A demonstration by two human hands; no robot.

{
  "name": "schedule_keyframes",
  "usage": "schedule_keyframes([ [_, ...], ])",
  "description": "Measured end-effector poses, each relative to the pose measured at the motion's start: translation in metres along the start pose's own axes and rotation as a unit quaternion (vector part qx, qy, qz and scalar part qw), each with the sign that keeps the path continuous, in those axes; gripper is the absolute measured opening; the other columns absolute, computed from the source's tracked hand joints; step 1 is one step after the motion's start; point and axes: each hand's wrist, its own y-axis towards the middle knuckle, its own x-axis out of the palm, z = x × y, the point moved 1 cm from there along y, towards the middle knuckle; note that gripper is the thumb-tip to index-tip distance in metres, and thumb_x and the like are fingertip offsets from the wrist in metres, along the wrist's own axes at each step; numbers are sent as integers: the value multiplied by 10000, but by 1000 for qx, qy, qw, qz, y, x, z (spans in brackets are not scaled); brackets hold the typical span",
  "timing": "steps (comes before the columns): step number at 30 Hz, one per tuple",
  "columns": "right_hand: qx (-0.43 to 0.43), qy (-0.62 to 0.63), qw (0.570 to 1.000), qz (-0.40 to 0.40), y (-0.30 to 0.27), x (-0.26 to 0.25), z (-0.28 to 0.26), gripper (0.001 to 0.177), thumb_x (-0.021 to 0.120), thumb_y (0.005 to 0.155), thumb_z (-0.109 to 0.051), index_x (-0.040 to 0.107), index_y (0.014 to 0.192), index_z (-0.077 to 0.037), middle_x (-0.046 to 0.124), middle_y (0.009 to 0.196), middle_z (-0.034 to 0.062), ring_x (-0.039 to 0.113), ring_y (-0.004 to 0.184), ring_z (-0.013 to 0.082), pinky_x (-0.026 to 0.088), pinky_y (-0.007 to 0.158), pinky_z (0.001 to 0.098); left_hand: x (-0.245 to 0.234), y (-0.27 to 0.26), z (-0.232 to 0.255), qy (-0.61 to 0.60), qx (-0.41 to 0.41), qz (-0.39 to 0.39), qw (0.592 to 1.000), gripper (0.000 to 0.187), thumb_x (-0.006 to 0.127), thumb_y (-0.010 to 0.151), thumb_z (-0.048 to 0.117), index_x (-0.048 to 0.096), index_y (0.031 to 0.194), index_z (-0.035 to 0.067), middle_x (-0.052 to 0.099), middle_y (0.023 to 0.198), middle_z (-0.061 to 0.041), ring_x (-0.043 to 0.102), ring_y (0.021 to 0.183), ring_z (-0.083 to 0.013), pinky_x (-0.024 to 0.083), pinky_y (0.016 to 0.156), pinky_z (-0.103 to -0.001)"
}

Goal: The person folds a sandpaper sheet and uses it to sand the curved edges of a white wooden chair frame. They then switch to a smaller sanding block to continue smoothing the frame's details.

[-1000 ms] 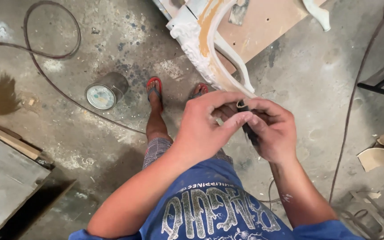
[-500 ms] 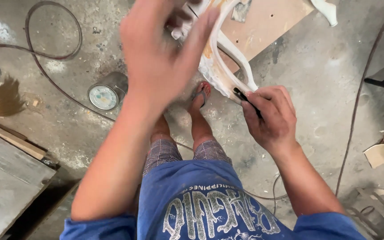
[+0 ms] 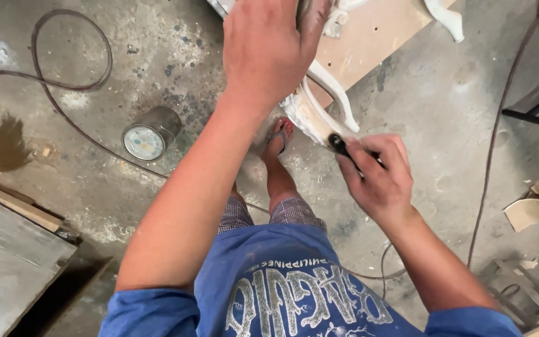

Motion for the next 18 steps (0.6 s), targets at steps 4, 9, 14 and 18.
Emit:
schedule_keyframes([
  [4,-31,12,999,4,39,7,-19,219,715,1053,-31,641,1252,22,587,1026,144,528,836,322,423,780,435,-2,0,4,5,15,6,1000,259,549,1017,371,602,976,120,631,850,-112,589,721,-414,399,552,-535],
  [9,7,18,1000,15,5,-4,-11,263,794,984,50,672,1214,17,610,1043,164,590,867,330,498,825,434,-4,2,5,-11,16,15,1000,240,559,1021,356,600,1001,120,626,873,-107,584,739,-393,400,557,-516],
  [14,-19,33,999,14,57,10,-29,157,686,1052,6,647,1197,52,576,1016,175,543,831,326,433,777,431,-8,2,10,-12,9,10,1000,241,556,1026,354,601,999,119,640,890,-101,593,773,-385,419,589,-515],
  [18,25,43,999,8,-3,-15,-13,233,756,1009,42,691,1231,25,612,1046,162,581,889,325,467,848,424,0,2,0,7,20,11,1000,265,536,1025,371,593,968,119,617,854,-100,577,722,-398,404,564,-520],
])
